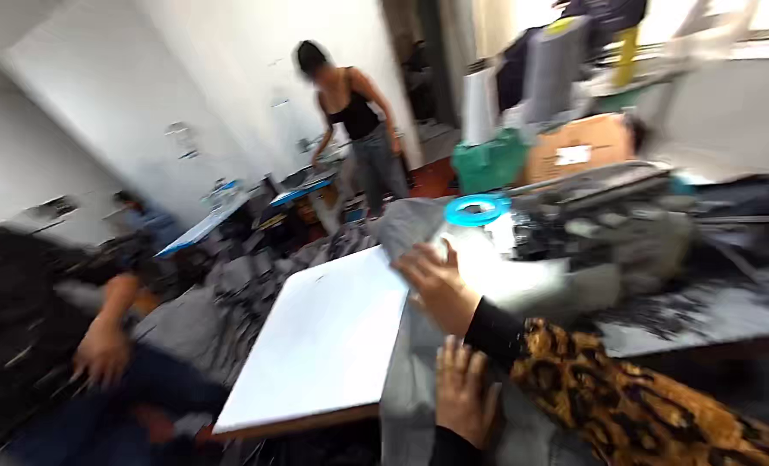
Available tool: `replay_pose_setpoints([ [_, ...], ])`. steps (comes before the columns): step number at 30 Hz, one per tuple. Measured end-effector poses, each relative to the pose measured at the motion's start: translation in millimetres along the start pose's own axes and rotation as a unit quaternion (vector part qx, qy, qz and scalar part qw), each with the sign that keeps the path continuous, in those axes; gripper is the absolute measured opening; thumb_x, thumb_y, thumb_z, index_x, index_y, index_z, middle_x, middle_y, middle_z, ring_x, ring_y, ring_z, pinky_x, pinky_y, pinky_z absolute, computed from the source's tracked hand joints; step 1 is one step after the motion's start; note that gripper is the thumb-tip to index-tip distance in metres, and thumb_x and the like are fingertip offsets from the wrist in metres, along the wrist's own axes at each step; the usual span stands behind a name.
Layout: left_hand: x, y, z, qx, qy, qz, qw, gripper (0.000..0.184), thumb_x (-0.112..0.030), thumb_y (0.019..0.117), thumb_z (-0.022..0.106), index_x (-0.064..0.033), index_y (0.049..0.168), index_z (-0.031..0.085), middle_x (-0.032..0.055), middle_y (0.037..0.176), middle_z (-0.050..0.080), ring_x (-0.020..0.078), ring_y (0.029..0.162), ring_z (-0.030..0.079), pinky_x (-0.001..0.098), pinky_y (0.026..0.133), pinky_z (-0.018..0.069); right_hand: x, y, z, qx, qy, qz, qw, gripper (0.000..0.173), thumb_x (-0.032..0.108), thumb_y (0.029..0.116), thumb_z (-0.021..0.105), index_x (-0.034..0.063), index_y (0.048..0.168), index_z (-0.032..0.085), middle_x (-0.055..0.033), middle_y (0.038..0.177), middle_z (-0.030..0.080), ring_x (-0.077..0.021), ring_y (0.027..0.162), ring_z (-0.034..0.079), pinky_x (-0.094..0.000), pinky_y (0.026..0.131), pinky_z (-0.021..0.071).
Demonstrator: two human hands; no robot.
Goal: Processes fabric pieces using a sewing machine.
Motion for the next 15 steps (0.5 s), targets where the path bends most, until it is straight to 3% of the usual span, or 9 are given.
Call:
replay_pose_setpoints([
  [1, 11, -7, 21, 0.019, -0.003, -0.010, 1.000, 0.050, -0.037, 0.0880, 0.067, 0.0050, 0.115, 0.073, 0.0299, 0.124, 0.068, 0.0550, 0.122, 0.060, 0.0651, 0.105, 0.0452, -8, -24, -12, -0.034, -0.005, 0.022, 0.999, 0.043, 0.019, 0.0851, 0.078, 0.0154, 0.127, 0.070, -0.0098, 0.126, 0.070, -0.0363, 0.130, 0.058, -0.0713, 0.109, 0.0354],
  [3, 20, -10, 35, 0.017, 0.019, -0.012, 1.000, 0.059, -0.049, 0.0933, 0.057, 0.0006, 0.119, 0.074, 0.0268, 0.127, 0.068, 0.0521, 0.124, 0.059, 0.0622, 0.108, 0.0435, -28, -85, -46, -0.132, -0.004, 0.092, 0.987, 0.023, 0.028, 0.0987, 0.060, 0.0177, 0.117, 0.069, -0.0025, 0.118, 0.071, -0.0221, 0.123, 0.061, -0.0546, 0.111, 0.0388],
  [6, 20, -3, 36, -0.004, 0.001, -0.038, 0.999, 0.063, -0.053, 0.0954, 0.052, 0.0019, 0.121, 0.071, 0.0286, 0.128, 0.066, 0.0475, 0.126, 0.059, 0.0562, 0.111, 0.0426, -68, -181, -81, -0.195, 0.018, 0.263, 0.945, 0.026, 0.024, 0.0994, 0.055, 0.0041, 0.112, 0.066, -0.0121, 0.109, 0.071, -0.0237, 0.112, 0.065, -0.0440, 0.102, 0.0498],
  [8, 17, 7, 35, -0.032, -0.048, -0.086, 0.995, 0.070, -0.056, 0.0970, 0.048, 0.0086, 0.116, 0.066, 0.0327, 0.124, 0.064, 0.0431, 0.123, 0.061, 0.0486, 0.107, 0.0477, -87, -214, -80, -0.130, 0.071, 0.378, 0.914, 0.031, 0.018, 0.0983, 0.052, -0.0038, 0.117, 0.064, -0.0161, 0.107, 0.071, -0.0238, 0.099, 0.070, -0.0407, 0.089, 0.0577],
  [10, 12, 29, 28, -0.074, -0.098, -0.131, 0.984, 0.072, -0.055, 0.0957, 0.052, 0.0149, 0.112, 0.058, 0.0374, 0.120, 0.058, 0.0426, 0.118, 0.059, 0.0447, 0.104, 0.0481, -88, -216, -63, -0.009, 0.195, 0.448, 0.873, 0.032, 0.017, 0.1002, 0.054, -0.0073, 0.119, 0.065, -0.0214, 0.103, 0.071, -0.0298, 0.095, 0.071, -0.0484, 0.087, 0.0569],
  [11, 12, 44, 25, -0.095, -0.100, -0.135, 0.981, 0.073, -0.056, 0.0944, 0.054, 0.0144, 0.112, 0.057, 0.0370, 0.121, 0.057, 0.0421, 0.119, 0.057, 0.0444, 0.106, 0.0461, -84, -209, -53, 0.039, 0.245, 0.454, 0.856, 0.031, 0.019, 0.0994, 0.057, -0.0063, 0.114, 0.066, -0.0205, 0.100, 0.072, -0.0288, 0.094, 0.071, -0.0484, 0.087, 0.0560],
  [13, 9, 79, 18, -0.086, -0.088, -0.109, 0.986, 0.079, -0.060, 0.0942, 0.052, 0.0144, 0.121, 0.058, 0.0369, 0.130, 0.057, 0.0481, 0.129, 0.052, 0.0560, 0.114, 0.0373, -73, -193, -38, 0.110, 0.329, 0.441, 0.828, 0.030, 0.021, 0.0997, 0.061, -0.0053, 0.111, 0.069, -0.0178, 0.102, 0.073, -0.0234, 0.099, 0.071, -0.0439, 0.093, 0.0550],
  [15, 6, 111, 17, -0.011, -0.052, -0.087, 0.995, 0.087, -0.065, 0.0941, 0.046, 0.0142, 0.129, 0.060, 0.0318, 0.134, 0.061, 0.0516, 0.132, 0.052, 0.0710, 0.114, 0.0273, -59, -180, -33, 0.152, 0.371, 0.418, 0.815, 0.032, 0.019, 0.1006, 0.060, -0.0078, 0.117, 0.068, -0.0211, 0.112, 0.071, -0.0246, 0.110, 0.068, -0.0431, 0.102, 0.0509],
])
Point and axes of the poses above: each hand's wrist, its own y-axis towards the middle knuckle, its own z-axis out of the palm, x = y × z, the point moved 6 cm from there along y, towards the middle knuckle
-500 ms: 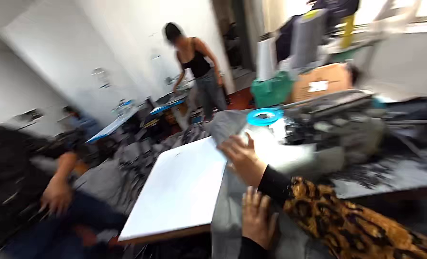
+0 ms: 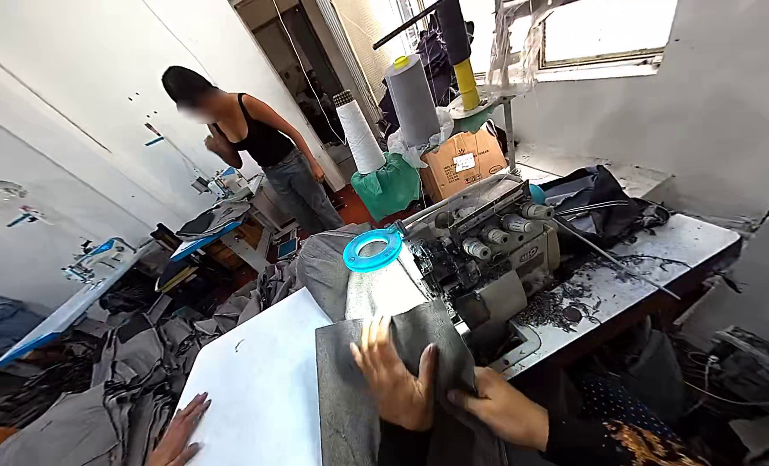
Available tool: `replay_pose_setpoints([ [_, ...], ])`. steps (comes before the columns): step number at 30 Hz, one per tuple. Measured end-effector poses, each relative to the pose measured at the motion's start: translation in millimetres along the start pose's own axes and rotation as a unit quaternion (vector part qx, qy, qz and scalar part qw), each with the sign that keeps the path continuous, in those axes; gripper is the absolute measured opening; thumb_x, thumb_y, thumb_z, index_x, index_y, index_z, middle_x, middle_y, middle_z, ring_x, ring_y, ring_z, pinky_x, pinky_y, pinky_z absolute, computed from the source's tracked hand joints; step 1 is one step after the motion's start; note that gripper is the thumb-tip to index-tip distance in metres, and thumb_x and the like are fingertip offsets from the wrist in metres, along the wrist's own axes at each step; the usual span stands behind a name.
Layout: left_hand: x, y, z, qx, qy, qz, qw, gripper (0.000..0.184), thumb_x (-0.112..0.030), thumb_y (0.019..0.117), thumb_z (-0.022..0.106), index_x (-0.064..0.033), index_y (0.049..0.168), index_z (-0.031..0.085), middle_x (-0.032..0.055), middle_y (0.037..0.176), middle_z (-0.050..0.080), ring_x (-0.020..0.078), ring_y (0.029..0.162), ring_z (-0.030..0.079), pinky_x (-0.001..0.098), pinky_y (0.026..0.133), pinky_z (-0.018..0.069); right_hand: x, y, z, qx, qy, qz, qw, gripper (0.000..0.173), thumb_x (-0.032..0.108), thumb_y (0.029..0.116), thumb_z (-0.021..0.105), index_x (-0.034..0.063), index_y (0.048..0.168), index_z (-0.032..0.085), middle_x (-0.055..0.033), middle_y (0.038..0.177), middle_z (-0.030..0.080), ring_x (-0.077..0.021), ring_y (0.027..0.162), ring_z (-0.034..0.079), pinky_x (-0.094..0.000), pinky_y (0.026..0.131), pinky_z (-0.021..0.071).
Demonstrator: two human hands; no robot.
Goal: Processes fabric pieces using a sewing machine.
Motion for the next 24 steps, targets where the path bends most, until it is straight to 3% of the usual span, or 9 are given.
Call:
replay_pose_setpoints([
  [3, 0, 26, 8, 0.115, -0.001, 0.018, 0.993, 0.076, -0.063, 0.0911, 0.053, 0.0033, 0.124, 0.070, 0.0187, 0.121, 0.072, 0.0427, 0.118, 0.065, 0.0716, 0.108, 0.0340, 2, -4, 9, 0.039, 0.033, 0.026, 0.998, 0.035, 0.021, 0.1029, 0.057, -0.0074, 0.122, 0.064, -0.0202, 0.117, 0.069, -0.0208, 0.114, 0.065, -0.0389, 0.104, 0.0487],
  [7, -6, 34, -19, 0.076, -0.174, 0.080, 0.978, 0.027, -0.032, 0.0815, 0.080, -0.0052, 0.086, 0.077, 0.0063, 0.087, 0.072, 0.0155, 0.088, 0.068, 0.0339, 0.084, 0.0562, -3, -10, -2, 0.059, 0.193, -0.005, 0.979, 0.029, 0.021, 0.1037, 0.053, 0.0006, 0.122, 0.063, -0.0002, 0.110, 0.070, -0.0014, 0.103, 0.065, -0.0265, 0.097, 0.0529],
  [10, -6, 34, -62, 0.087, -0.291, 0.093, 0.948, 0.012, -0.027, 0.0880, 0.079, -0.0190, 0.089, 0.070, -0.0080, 0.105, 0.070, 0.0020, 0.107, 0.065, 0.0200, 0.092, 0.0558, -2, -8, -18, 0.099, 0.331, 0.002, 0.938, 0.064, 0.062, 0.1005, 0.047, 0.0131, 0.139, 0.058, 0.0064, 0.120, 0.071, -0.0041, 0.111, 0.065, -0.0291, 0.099, 0.0529],
  [11, -8, 30, -76, 0.105, -0.314, 0.087, 0.940, 0.009, -0.025, 0.0897, 0.077, -0.0215, 0.093, 0.070, -0.0103, 0.109, 0.072, 0.0017, 0.108, 0.067, 0.0205, 0.092, 0.0572, -1, -5, -24, 0.110, 0.341, 0.011, 0.934, 0.064, 0.064, 0.1008, 0.044, 0.0139, 0.138, 0.059, 0.0058, 0.119, 0.071, -0.0054, 0.110, 0.066, -0.0288, 0.097, 0.0535],
  [13, -14, 18, -97, 0.140, -0.338, 0.058, 0.929, 0.010, -0.018, 0.0906, 0.076, -0.0234, 0.096, 0.069, -0.0138, 0.107, 0.074, 0.0001, 0.106, 0.069, 0.0197, 0.091, 0.0575, 5, 2, -31, 0.123, 0.294, 0.006, 0.948, 0.040, 0.042, 0.1061, 0.047, 0.0115, 0.126, 0.064, 0.0076, 0.109, 0.071, -0.0018, 0.101, 0.067, -0.0253, 0.092, 0.0545],
  [15, -19, 4, -110, 0.164, -0.337, 0.037, 0.926, 0.011, -0.015, 0.0929, 0.073, -0.0221, 0.100, 0.071, -0.0142, 0.103, 0.075, -0.0020, 0.102, 0.069, 0.0176, 0.089, 0.0575, 13, 8, -29, 0.128, 0.184, -0.024, 0.974, 0.023, 0.023, 0.1006, 0.062, 0.0050, 0.114, 0.068, 0.0043, 0.102, 0.073, 0.0003, 0.095, 0.067, -0.0246, 0.090, 0.0561],
  [18, -23, -11, -123, 0.150, -0.288, 0.018, 0.946, 0.013, -0.015, 0.0984, 0.067, -0.0141, 0.108, 0.075, -0.0090, 0.097, 0.074, -0.0058, 0.090, 0.066, 0.0148, 0.084, 0.0547, 24, 17, -17, 0.057, 0.059, -0.075, 0.994, 0.025, 0.019, 0.0995, 0.063, -0.0047, 0.102, 0.070, -0.0098, 0.092, 0.072, -0.0100, 0.088, 0.068, -0.0337, 0.085, 0.0551],
  [22, -22, -11, -117, 0.010, -0.178, 0.031, 0.983, 0.014, -0.023, 0.0945, 0.072, -0.0105, 0.091, 0.076, -0.0060, 0.082, 0.072, -0.0034, 0.078, 0.064, 0.0141, 0.076, 0.0539, 60, 14, 12, 0.045, 0.072, -0.096, 0.992, 0.031, 0.016, 0.1063, 0.048, -0.0044, 0.123, 0.064, -0.0121, 0.108, 0.071, -0.0107, 0.101, 0.067, -0.0312, 0.095, 0.0532],
  [24, -18, -4, -114, -0.036, -0.119, 0.059, 0.990, 0.018, -0.028, 0.0914, 0.074, -0.0115, 0.085, 0.076, -0.0013, 0.088, 0.070, 0.0031, 0.090, 0.065, 0.0176, 0.085, 0.0536, 83, 3, 29, 0.069, 0.064, -0.138, 0.986, 0.037, 0.006, 0.1035, 0.045, -0.0069, 0.136, 0.057, -0.0175, 0.119, 0.070, -0.0150, 0.111, 0.067, -0.0333, 0.101, 0.0518],
])
Point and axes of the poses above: each hand's wrist, its own y-axis towards the middle knuckle, its own z-axis out of the palm, x = y × z, the point moved 6 cm from there along y, towards the middle knuckle
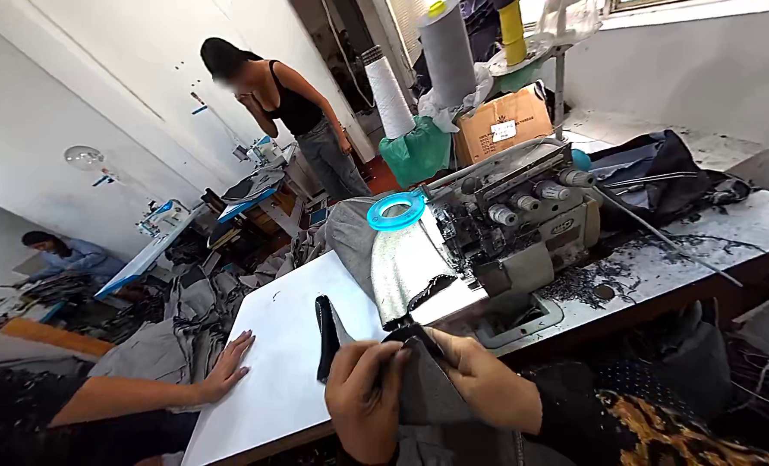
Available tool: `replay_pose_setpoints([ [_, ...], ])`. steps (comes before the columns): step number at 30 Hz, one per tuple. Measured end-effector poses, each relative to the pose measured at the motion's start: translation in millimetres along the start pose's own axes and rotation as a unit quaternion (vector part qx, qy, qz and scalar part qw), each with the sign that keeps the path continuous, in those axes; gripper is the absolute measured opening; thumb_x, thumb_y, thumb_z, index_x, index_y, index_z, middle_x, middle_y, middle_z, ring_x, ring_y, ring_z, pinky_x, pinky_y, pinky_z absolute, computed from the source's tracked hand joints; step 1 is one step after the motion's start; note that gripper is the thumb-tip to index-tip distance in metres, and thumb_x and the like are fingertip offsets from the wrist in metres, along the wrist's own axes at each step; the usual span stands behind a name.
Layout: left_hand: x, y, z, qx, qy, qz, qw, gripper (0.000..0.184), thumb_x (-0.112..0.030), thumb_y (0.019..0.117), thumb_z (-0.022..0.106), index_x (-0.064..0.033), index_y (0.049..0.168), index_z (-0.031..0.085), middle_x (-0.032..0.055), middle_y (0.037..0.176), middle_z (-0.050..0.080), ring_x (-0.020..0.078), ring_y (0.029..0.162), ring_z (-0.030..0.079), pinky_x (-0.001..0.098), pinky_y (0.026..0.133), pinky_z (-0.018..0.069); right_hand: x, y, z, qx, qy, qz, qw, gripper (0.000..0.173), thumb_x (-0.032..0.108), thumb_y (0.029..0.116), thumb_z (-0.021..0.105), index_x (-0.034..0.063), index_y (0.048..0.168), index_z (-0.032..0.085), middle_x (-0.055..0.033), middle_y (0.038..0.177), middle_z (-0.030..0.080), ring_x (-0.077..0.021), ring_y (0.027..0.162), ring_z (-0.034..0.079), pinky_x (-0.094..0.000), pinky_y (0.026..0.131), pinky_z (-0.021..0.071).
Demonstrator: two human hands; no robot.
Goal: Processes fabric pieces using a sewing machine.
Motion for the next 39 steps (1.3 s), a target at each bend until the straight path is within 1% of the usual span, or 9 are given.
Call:
replay_pose_setpoints([
  [3, 3, 7, -1, 0.045, 0.011, 0.007, 0.999, 0.024, -0.029, 0.0955, 0.070, -0.0079, 0.084, 0.069, 0.0090, 0.109, 0.074, 0.0140, 0.114, 0.066, 0.0270, 0.102, 0.0514, 14, -1, 15, 0.006, -0.018, -0.055, 0.998, 0.040, 0.001, 0.1006, 0.044, -0.0096, 0.137, 0.055, -0.0186, 0.122, 0.069, -0.0133, 0.114, 0.067, -0.0296, 0.102, 0.0510],
  [6, 6, 0, -12, 0.039, -0.053, -0.020, 0.998, 0.016, -0.017, 0.0916, 0.072, -0.0030, 0.086, 0.067, 0.0041, 0.091, 0.075, 0.0037, 0.092, 0.072, 0.0169, 0.084, 0.0582, 18, -2, 26, 0.014, -0.028, -0.036, 0.999, 0.041, 0.001, 0.0995, 0.045, -0.0098, 0.139, 0.053, -0.0198, 0.122, 0.068, -0.0164, 0.114, 0.067, -0.0326, 0.101, 0.0513],
  [10, 8, -17, -53, -0.024, -0.074, -0.060, 0.995, 0.009, -0.010, 0.0883, 0.076, -0.0046, 0.087, 0.068, -0.0020, 0.087, 0.076, 0.0021, 0.088, 0.073, 0.0184, 0.081, 0.0608, 14, -1, 50, -0.084, 0.003, -0.098, 0.992, 0.012, 0.003, 0.0914, 0.056, 0.0034, 0.103, 0.052, 0.0026, 0.072, 0.055, 0.0002, 0.061, 0.052, -0.0173, 0.057, 0.0447],
  [15, -17, -20, -142, -0.145, 0.034, -0.048, 0.988, 0.011, -0.011, 0.0884, 0.076, -0.0166, 0.094, 0.069, -0.0132, 0.090, 0.074, -0.0021, 0.084, 0.071, 0.0166, 0.077, 0.0613, 3, -21, 91, 0.156, -0.015, -0.220, 0.963, 0.042, 0.040, 0.1091, 0.045, 0.0038, 0.106, 0.066, -0.0089, 0.083, 0.068, -0.0127, 0.074, 0.067, -0.0311, 0.065, 0.0556],
  [19, -57, -5, -181, -0.231, 0.125, 0.016, 0.965, 0.016, -0.011, 0.0909, 0.074, -0.0203, 0.101, 0.066, -0.0196, 0.093, 0.071, -0.0066, 0.085, 0.068, 0.0132, 0.079, 0.0594, -35, -50, 109, 0.321, 0.002, -0.155, 0.934, 0.048, 0.021, 0.1085, 0.040, -0.0097, 0.086, 0.070, -0.0234, 0.094, 0.072, -0.0321, 0.090, 0.071, -0.0486, 0.083, 0.0546],
  [23, -64, 12, -168, -0.227, 0.129, 0.068, 0.963, 0.013, -0.014, 0.0939, 0.072, -0.0188, 0.104, 0.066, -0.0170, 0.096, 0.070, -0.0060, 0.089, 0.067, 0.0153, 0.083, 0.0588, -30, -51, 66, 0.176, 0.015, -0.075, 0.981, 0.075, 0.043, 0.1118, 0.020, 0.0002, 0.094, 0.078, -0.0069, 0.091, 0.077, -0.0061, 0.090, 0.071, -0.0311, 0.086, 0.0571],
  [31, -65, 44, -59, -0.034, -0.098, 0.095, 0.990, 0.006, -0.002, 0.0912, 0.071, 0.0022, 0.096, 0.071, 0.0065, 0.086, 0.073, 0.0064, 0.077, 0.067, 0.0212, 0.074, 0.0573, 13, -69, 46, 0.194, -0.153, -0.098, 0.964, 0.024, 0.013, 0.0925, 0.062, -0.0091, 0.095, 0.073, -0.0280, 0.096, 0.072, -0.0434, 0.087, 0.072, -0.0607, 0.075, 0.0542],
  [35, -53, 56, -40, -0.007, -0.099, 0.088, 0.991, 0.012, 0.002, 0.0906, 0.070, 0.0067, 0.101, 0.070, 0.0093, 0.085, 0.071, 0.0075, 0.074, 0.066, 0.0214, 0.072, 0.0569, -25, -80, 43, 0.200, -0.054, -0.086, 0.975, 0.028, 0.005, 0.0975, 0.050, -0.0132, 0.085, 0.067, -0.0213, 0.083, 0.070, -0.0220, 0.080, 0.068, -0.0379, 0.077, 0.0534],
  [39, -31, 56, -10, 0.026, -0.036, 0.084, 0.995, 0.012, -0.005, 0.0946, 0.068, 0.0006, 0.105, 0.071, 0.0045, 0.089, 0.073, 0.0046, 0.077, 0.067, 0.0206, 0.074, 0.0583, -33, -71, 18, 0.129, 0.080, -0.116, 0.982, 0.058, 0.048, 0.1100, 0.036, 0.0026, 0.085, 0.063, -0.0003, 0.077, 0.063, 0.0050, 0.079, 0.059, -0.0150, 0.073, 0.0476],
])
Point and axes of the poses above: each hand's wrist, its own y-axis towards the middle knuckle, its own z-axis out of the palm, x = y × z, the point moved 6 cm from there along y, towards the middle knuckle
